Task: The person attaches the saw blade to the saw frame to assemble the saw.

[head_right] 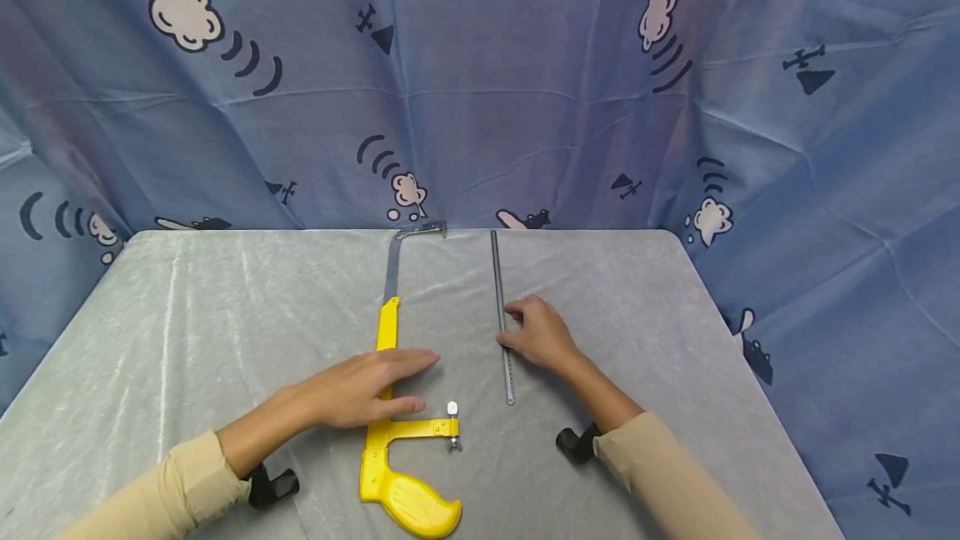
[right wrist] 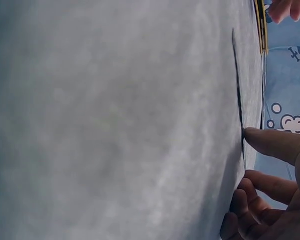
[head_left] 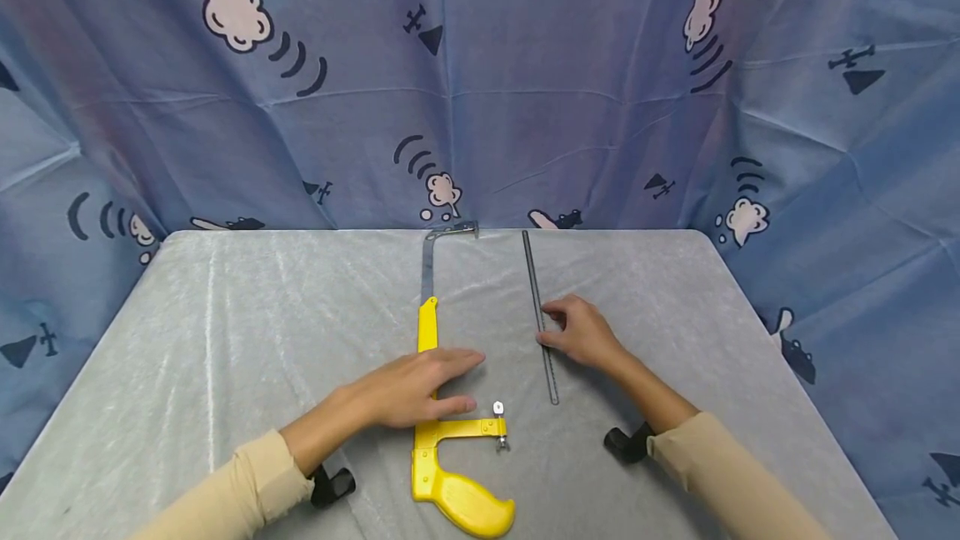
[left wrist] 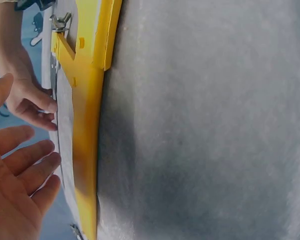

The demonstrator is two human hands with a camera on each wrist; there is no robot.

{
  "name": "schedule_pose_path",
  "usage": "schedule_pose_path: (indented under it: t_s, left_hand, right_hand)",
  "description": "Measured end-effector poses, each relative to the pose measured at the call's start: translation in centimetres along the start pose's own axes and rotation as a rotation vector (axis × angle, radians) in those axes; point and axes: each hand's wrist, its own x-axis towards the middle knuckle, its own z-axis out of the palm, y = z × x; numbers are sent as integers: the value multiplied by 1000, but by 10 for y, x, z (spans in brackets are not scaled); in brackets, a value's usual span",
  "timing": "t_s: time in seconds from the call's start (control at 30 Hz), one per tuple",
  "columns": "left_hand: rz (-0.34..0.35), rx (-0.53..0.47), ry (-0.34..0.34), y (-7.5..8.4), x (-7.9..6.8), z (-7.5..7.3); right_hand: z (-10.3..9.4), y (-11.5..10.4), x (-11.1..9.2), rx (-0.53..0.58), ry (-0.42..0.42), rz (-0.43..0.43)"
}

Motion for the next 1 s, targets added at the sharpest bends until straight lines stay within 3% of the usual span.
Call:
schedule_pose_path:
  t_s: [0.53, 1.0]
  left_hand:
    - [20, 2, -4, 1, -3, 7]
    - [16, -80, -20, 5, -4, 13]
  right_hand:
    - [3, -8, 4, 3, -7, 14]
    - [6, -12, 5, 75, -6, 4]
